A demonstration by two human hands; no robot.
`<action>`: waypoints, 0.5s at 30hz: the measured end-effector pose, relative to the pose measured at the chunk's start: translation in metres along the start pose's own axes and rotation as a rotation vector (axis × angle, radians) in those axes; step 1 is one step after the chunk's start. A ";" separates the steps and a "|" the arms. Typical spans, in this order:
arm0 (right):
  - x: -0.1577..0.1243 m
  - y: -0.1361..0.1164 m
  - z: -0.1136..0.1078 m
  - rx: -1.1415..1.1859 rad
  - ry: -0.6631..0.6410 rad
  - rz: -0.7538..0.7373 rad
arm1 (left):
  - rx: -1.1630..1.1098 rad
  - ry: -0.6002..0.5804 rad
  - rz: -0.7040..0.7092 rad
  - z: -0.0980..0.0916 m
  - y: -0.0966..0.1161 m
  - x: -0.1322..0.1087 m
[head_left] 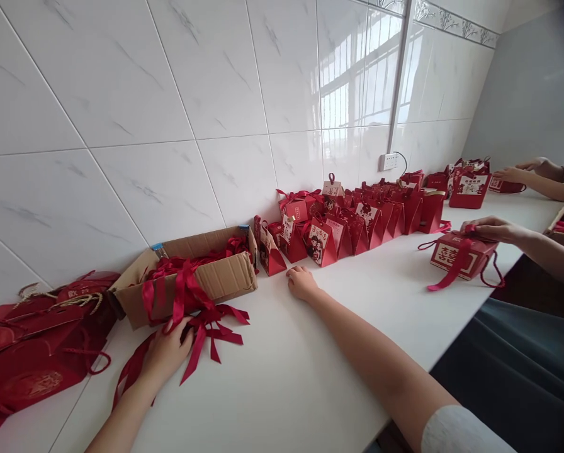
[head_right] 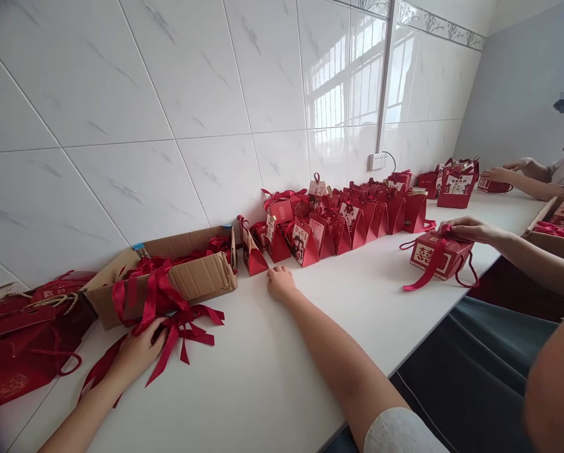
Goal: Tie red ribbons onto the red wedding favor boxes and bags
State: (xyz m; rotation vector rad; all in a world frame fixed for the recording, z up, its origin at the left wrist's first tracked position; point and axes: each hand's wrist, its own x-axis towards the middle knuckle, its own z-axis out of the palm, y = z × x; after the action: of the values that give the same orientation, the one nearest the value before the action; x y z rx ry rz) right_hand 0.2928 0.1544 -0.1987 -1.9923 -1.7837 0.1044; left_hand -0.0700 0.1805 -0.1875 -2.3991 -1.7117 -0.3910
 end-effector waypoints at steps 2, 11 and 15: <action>0.000 0.000 0.000 -0.005 -0.005 0.000 | -0.011 -0.006 -0.008 0.000 0.000 0.000; -0.004 -0.003 0.002 -0.037 -0.001 -0.050 | -0.050 0.014 -0.070 0.001 0.000 -0.009; -0.001 -0.002 0.006 -0.006 0.027 -0.046 | -0.033 0.026 -0.049 0.005 -0.006 -0.005</action>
State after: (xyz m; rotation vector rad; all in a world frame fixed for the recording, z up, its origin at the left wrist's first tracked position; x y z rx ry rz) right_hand 0.2889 0.1556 -0.2033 -1.9458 -1.8140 0.0579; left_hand -0.0762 0.1794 -0.1934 -2.3682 -1.7691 -0.4582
